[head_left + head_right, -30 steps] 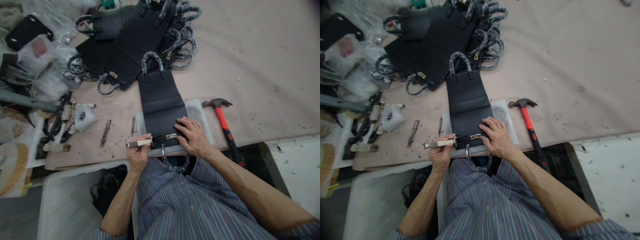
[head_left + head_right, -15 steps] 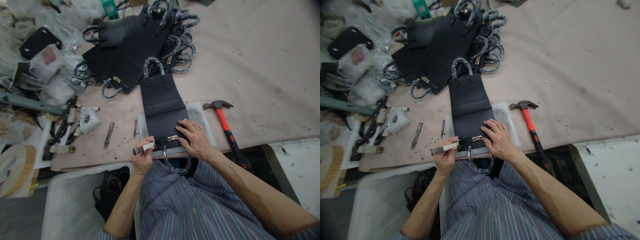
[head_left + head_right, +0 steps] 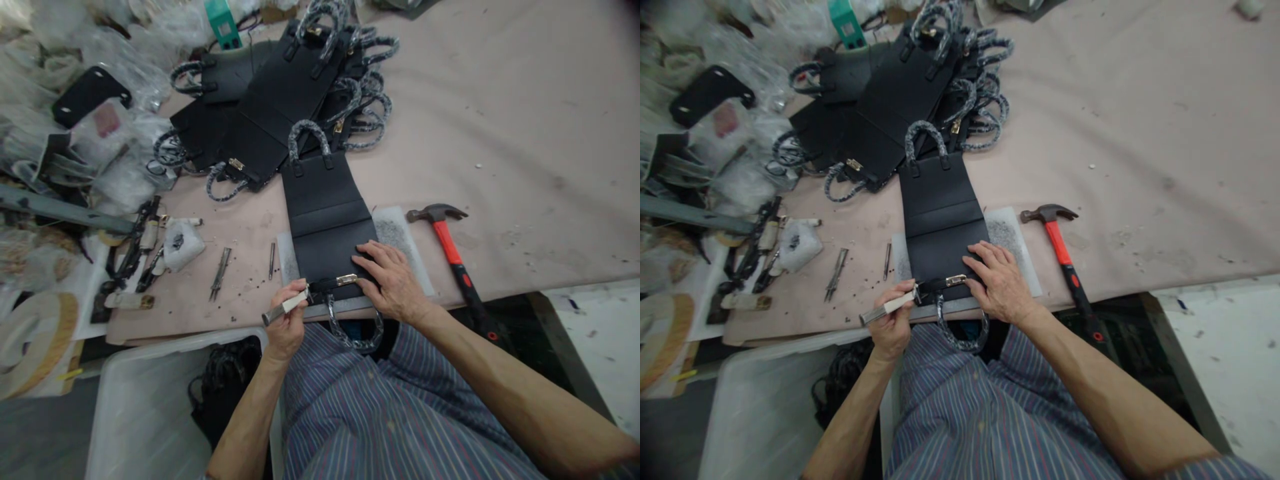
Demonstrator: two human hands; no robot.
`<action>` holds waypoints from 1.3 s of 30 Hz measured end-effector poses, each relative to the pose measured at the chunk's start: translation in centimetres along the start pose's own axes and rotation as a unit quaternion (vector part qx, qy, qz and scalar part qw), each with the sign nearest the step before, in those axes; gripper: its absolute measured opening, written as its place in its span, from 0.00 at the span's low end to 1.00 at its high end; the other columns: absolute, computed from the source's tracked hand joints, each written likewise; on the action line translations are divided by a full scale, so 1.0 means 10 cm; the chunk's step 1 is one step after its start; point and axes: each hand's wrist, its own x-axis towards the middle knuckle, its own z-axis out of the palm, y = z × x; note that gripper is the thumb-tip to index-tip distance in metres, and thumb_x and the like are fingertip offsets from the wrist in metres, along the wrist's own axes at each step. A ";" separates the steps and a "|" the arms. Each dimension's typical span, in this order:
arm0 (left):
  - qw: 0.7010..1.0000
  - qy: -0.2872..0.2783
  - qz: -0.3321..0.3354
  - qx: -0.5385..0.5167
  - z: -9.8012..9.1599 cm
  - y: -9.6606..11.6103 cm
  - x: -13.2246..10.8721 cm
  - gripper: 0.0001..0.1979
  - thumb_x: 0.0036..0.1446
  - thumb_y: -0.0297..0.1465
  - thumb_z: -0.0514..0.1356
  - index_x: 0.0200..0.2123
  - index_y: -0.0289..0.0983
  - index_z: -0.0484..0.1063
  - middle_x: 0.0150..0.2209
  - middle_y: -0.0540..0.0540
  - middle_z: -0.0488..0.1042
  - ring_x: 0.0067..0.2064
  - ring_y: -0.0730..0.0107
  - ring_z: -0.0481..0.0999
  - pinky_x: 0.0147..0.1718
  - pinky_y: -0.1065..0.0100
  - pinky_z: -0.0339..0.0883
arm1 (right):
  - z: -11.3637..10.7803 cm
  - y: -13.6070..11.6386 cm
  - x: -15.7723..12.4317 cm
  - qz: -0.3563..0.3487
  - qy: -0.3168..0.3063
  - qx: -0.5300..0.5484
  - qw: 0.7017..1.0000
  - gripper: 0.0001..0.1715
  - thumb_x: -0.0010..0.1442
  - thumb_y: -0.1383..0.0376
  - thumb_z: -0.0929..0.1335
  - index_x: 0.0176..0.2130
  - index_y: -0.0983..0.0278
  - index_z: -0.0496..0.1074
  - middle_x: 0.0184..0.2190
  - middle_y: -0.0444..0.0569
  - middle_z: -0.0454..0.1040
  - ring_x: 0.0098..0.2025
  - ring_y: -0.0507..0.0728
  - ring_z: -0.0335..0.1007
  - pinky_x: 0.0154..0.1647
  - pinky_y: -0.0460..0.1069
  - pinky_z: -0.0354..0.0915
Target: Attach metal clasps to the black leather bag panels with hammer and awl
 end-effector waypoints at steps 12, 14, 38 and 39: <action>0.997 -0.064 0.018 -0.036 0.01 -0.03 0.18 0.11 0.64 0.22 0.63 0.48 0.38 0.73 0.46 0.43 0.80 0.52 0.60 0.81 0.57 0.51 0.75 | -0.02 -0.01 0.01 0.000 -0.002 0.001 1.000 0.23 0.68 0.59 0.66 0.59 0.66 0.71 0.64 0.59 0.68 0.68 0.69 0.58 0.69 0.66 0.54; 0.996 -0.074 0.031 -0.035 0.03 -0.02 0.21 0.10 0.64 0.23 0.63 0.47 0.38 0.73 0.45 0.43 0.80 0.51 0.61 0.82 0.56 0.52 0.76 | -0.02 -0.01 0.01 0.001 -0.002 0.001 1.000 0.23 0.68 0.59 0.65 0.59 0.66 0.71 0.64 0.59 0.68 0.68 0.69 0.58 0.69 0.66 0.55; 0.995 -0.079 0.049 0.047 0.08 -0.01 0.28 0.05 0.65 0.26 0.62 0.44 0.38 0.71 0.43 0.44 0.77 0.46 0.64 0.80 0.48 0.58 0.77 | -0.01 0.01 0.00 0.010 -0.004 0.009 1.000 0.24 0.67 0.59 0.66 0.60 0.64 0.71 0.64 0.57 0.67 0.69 0.69 0.57 0.69 0.66 0.54; 0.994 -0.084 0.049 0.054 0.09 0.01 0.30 0.05 0.65 0.26 0.62 0.43 0.38 0.71 0.42 0.44 0.76 0.45 0.64 0.79 0.47 0.59 0.77 | -0.01 0.01 0.00 0.009 -0.002 0.009 1.000 0.24 0.67 0.59 0.66 0.59 0.64 0.71 0.64 0.57 0.67 0.69 0.69 0.57 0.69 0.66 0.54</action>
